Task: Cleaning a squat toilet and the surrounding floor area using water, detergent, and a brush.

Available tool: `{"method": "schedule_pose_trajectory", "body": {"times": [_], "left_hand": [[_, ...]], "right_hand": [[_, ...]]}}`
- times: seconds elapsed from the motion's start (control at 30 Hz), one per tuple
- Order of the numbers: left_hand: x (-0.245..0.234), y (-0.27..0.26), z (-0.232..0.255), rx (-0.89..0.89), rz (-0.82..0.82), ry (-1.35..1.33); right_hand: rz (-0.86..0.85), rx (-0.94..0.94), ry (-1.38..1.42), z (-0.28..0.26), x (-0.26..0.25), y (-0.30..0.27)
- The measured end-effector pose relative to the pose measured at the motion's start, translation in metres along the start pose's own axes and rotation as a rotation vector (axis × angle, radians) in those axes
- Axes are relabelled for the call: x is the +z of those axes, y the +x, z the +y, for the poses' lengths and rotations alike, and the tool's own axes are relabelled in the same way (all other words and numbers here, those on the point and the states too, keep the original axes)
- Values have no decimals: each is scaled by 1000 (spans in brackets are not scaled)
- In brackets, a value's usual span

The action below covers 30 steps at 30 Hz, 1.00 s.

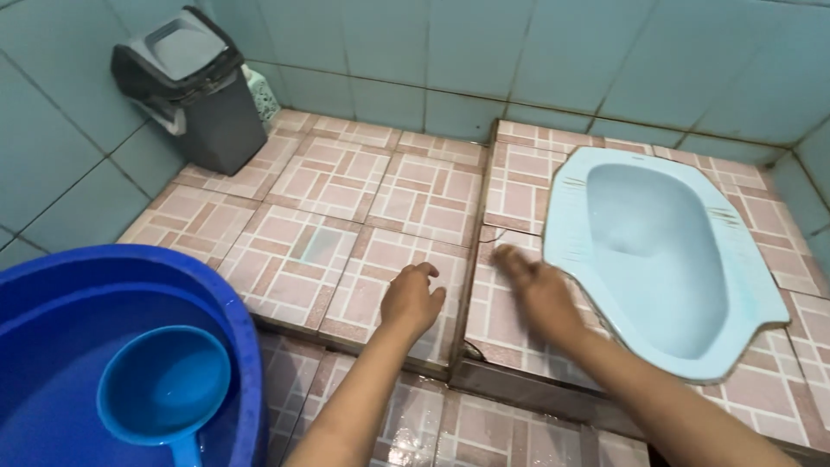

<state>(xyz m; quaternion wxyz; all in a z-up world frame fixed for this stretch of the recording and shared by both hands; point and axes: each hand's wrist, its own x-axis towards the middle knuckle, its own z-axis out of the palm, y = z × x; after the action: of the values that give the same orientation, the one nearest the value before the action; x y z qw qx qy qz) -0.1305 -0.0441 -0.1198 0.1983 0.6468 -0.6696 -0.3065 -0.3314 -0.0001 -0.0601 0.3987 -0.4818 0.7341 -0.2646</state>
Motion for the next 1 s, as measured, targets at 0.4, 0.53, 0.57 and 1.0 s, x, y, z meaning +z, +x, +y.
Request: {"method": "schedule_pose_trajectory", "body": {"times": [0.4,0.53,0.57,1.0], "left_hand": [[-38,51,8,-34,-129,15],[-31,44,30,-34,-187,-73],[-28,41,35,-34,-226,-80],[-1,47,35,47,-129,-143]], "right_hand": [[25,-861,-914,95,42,9],[118,-445,-982,75,27,30],[20,-215,-1055,62,31,24],[-259,-413,-1061,49,-5,16]]}}
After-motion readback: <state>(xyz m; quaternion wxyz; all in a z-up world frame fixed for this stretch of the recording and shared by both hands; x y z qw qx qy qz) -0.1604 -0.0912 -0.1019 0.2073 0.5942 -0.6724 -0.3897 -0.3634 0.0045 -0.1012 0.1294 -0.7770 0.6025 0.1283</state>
